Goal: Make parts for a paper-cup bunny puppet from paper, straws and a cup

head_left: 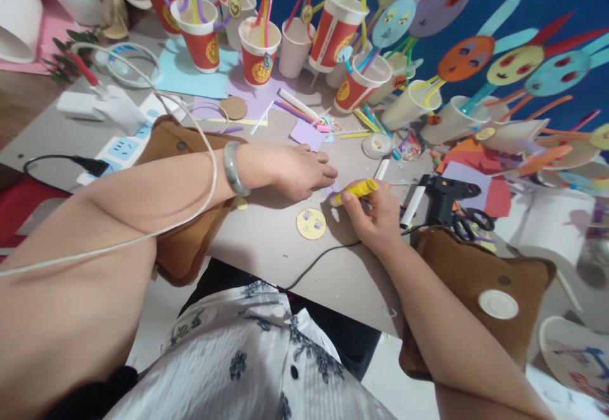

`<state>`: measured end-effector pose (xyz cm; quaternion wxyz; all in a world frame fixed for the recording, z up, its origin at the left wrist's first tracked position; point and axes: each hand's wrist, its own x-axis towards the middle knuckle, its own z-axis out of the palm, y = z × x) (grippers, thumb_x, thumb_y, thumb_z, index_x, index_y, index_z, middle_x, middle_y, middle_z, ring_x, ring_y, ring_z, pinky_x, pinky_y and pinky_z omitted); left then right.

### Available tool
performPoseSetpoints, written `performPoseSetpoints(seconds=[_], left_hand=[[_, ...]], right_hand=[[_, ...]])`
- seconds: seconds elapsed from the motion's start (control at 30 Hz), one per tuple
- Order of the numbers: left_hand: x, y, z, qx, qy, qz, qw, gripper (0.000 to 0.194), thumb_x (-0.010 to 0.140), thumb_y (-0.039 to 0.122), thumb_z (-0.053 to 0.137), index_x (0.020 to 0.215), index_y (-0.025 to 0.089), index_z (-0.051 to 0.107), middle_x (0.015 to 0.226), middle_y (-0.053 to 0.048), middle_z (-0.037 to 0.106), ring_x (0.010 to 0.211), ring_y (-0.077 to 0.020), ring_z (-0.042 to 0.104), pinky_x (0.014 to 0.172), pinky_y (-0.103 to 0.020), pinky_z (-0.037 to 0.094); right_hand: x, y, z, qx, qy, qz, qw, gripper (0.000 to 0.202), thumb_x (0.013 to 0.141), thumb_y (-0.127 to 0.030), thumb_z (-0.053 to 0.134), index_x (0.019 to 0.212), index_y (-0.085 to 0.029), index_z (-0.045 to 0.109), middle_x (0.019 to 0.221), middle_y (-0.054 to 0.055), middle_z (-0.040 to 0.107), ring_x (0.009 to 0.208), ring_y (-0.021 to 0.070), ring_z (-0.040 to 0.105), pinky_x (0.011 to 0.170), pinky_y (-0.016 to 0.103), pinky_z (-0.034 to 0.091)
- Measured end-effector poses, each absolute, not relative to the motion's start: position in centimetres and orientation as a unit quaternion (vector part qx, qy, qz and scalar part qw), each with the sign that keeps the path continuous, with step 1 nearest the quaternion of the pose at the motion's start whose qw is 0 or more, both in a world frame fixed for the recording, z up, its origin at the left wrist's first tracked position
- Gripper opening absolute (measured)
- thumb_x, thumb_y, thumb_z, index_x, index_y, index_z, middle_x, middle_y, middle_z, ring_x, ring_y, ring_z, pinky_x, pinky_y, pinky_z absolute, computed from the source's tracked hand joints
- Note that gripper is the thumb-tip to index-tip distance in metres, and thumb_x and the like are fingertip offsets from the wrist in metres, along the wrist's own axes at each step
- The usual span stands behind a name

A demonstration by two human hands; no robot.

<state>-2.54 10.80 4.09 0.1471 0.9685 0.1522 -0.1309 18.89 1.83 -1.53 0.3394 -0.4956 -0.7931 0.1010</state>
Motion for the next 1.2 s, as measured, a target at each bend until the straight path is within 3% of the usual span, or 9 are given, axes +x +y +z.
performPoseSetpoints(seconds=[0.13, 0.33, 0.57, 0.7, 0.87, 1.07, 1.2], left_hand=[[-2.47, 10.8, 4.15, 0.968, 0.152, -0.141, 0.139, 0.045, 0.089, 0.024, 0.047, 0.133, 0.026, 0.056, 0.146, -0.007, 0.056, 0.131, -0.03, 0.05, 0.105, -0.046, 0.042], [-2.28, 11.03, 3.76, 0.965, 0.157, -0.157, 0.138, 0.052, 0.09, 0.026, 0.046, 0.142, 0.031, 0.049, 0.154, -0.004, 0.049, 0.136, -0.0288, 0.045, 0.109, -0.046, 0.04], [-2.42, 10.87, 3.98, 0.964, 0.161, -0.143, 0.154, 0.046, 0.088, 0.024, 0.048, 0.133, 0.03, 0.056, 0.152, -0.004, 0.052, 0.136, -0.0293, 0.045, 0.11, -0.046, 0.039], [-2.43, 10.87, 3.78, 0.965, 0.163, -0.136, 0.156, 0.046, 0.087, 0.023, 0.049, 0.132, 0.03, 0.058, 0.149, -0.005, 0.055, 0.133, -0.0292, 0.048, 0.108, -0.047, 0.04], [-2.38, 11.01, 3.55, 0.968, 0.154, -0.135, 0.144, 0.052, 0.089, 0.024, 0.048, 0.141, 0.027, 0.053, 0.151, -0.005, 0.053, 0.134, -0.0294, 0.047, 0.108, -0.046, 0.041], [-2.34, 10.88, 3.99, 0.969, 0.146, -0.161, 0.114, 0.05, 0.091, 0.026, 0.045, 0.14, 0.027, 0.052, 0.155, -0.006, 0.049, 0.135, -0.0297, 0.046, 0.106, -0.047, 0.042], [-2.34, 10.9, 4.07, 0.969, 0.143, -0.162, 0.123, 0.049, 0.09, 0.025, 0.044, 0.138, 0.026, 0.054, 0.152, -0.007, 0.051, 0.133, -0.03, 0.047, 0.105, -0.047, 0.042]], right_hand=[[18.96, 1.76, -1.77, -0.522, -0.761, 0.089, 0.376, 0.017, 0.097, -0.039, 0.059, 0.09, -0.025, 0.066, 0.082, 0.006, 0.071, 0.076, 0.0243, 0.061, 0.073, 0.041, 0.047], [18.65, 2.36, -2.21, -0.497, -0.802, 0.096, 0.318, 0.018, 0.098, -0.04, 0.057, 0.093, -0.025, 0.065, 0.086, 0.004, 0.074, 0.077, 0.0223, 0.063, 0.087, 0.045, 0.043], [18.95, 2.1, -1.89, -0.493, -0.803, 0.113, 0.314, 0.023, 0.098, -0.04, 0.056, 0.082, -0.025, 0.062, 0.071, 0.003, 0.066, 0.07, 0.022, 0.059, 0.08, 0.044, 0.044], [18.82, 1.76, -1.7, -0.527, -0.766, 0.099, 0.354, 0.02, 0.098, -0.043, 0.055, 0.092, -0.026, 0.063, 0.077, 0.005, 0.069, 0.073, 0.0242, 0.061, 0.078, 0.044, 0.047], [18.57, 2.22, -2.01, -0.498, -0.801, 0.095, 0.318, 0.016, 0.098, -0.039, 0.056, 0.095, -0.026, 0.065, 0.086, 0.004, 0.074, 0.077, 0.023, 0.064, 0.086, 0.045, 0.043], [18.81, 2.41, -1.93, -0.475, -0.821, 0.109, 0.296, 0.023, 0.099, -0.04, 0.054, 0.083, -0.025, 0.06, 0.073, 0.002, 0.068, 0.069, 0.0206, 0.059, 0.081, 0.044, 0.041], [18.68, 2.11, -1.78, -0.503, -0.794, 0.1, 0.327, 0.021, 0.1, -0.042, 0.054, 0.09, -0.026, 0.062, 0.076, 0.003, 0.069, 0.072, 0.0227, 0.061, 0.081, 0.045, 0.043]])
